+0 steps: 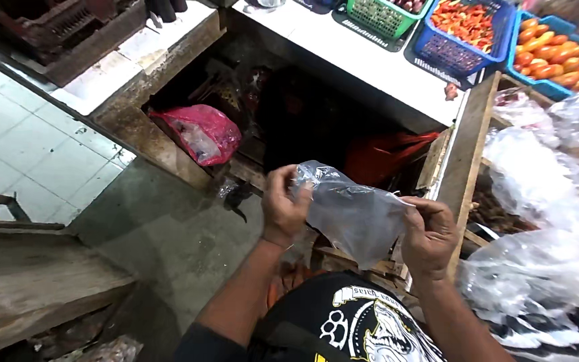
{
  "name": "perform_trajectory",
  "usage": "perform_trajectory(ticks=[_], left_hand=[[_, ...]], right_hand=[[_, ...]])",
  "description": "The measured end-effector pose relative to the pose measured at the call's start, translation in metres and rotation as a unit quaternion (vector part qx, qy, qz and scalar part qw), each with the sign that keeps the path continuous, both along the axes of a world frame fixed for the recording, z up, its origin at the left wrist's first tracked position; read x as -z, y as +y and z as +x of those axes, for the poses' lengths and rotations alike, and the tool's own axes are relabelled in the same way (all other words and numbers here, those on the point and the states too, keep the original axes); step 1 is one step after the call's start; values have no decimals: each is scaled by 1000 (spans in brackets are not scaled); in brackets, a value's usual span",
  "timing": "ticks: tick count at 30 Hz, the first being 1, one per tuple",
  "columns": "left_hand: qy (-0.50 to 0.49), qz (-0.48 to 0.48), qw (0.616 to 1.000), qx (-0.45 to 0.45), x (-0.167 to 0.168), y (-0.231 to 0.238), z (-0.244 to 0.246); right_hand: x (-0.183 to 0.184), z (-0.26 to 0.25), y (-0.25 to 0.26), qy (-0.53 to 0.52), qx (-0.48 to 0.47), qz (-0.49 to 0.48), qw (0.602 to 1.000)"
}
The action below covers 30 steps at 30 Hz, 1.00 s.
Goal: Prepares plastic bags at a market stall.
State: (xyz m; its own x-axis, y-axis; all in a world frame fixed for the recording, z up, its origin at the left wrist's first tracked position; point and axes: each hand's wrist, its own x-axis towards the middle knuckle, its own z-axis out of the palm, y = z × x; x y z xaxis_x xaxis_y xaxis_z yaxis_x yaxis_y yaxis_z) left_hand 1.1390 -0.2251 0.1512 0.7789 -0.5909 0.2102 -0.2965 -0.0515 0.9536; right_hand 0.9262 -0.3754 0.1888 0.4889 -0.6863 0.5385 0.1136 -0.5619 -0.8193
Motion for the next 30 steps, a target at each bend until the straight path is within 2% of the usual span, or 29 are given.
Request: perform_trajectory(ticks=[2, 5, 9, 14, 16, 18, 21, 23, 26, 30], left_hand=[[90, 29, 995, 7, 28, 4, 38], [193, 7, 977, 92, 52, 1, 66], [205, -34, 964, 168, 45, 7, 70], [201, -101, 959, 173, 25, 53, 56], [172, -86, 973, 127, 19, 77, 36], [140, -66, 987, 37, 6, 107, 10], [111, -37, 990, -74, -8, 152, -29], [97, -1, 992, -81, -15, 178, -53], [85, 32, 989, -118, -15, 214, -89], [44, -38, 967, -250, -32, 268, -114]], right_hand=[[-3, -3, -2, -5, -11, 20, 1000], [-3, 1, -4, -12, -33, 48, 998], [-2, 5, -5, 9, -62, 43, 997], [4, 16, -1, 1, -83, 95, 992], [6, 19, 3, -17, -110, 123, 986], [5, 28, 6, -36, -152, 137, 978], [14, 40, 21, -38, -174, 195, 964], [11, 49, 42, -53, -212, 245, 945], [7, 51, 79, -35, -302, 242, 921], [-1, 59, 112, -43, -418, 246, 873]])
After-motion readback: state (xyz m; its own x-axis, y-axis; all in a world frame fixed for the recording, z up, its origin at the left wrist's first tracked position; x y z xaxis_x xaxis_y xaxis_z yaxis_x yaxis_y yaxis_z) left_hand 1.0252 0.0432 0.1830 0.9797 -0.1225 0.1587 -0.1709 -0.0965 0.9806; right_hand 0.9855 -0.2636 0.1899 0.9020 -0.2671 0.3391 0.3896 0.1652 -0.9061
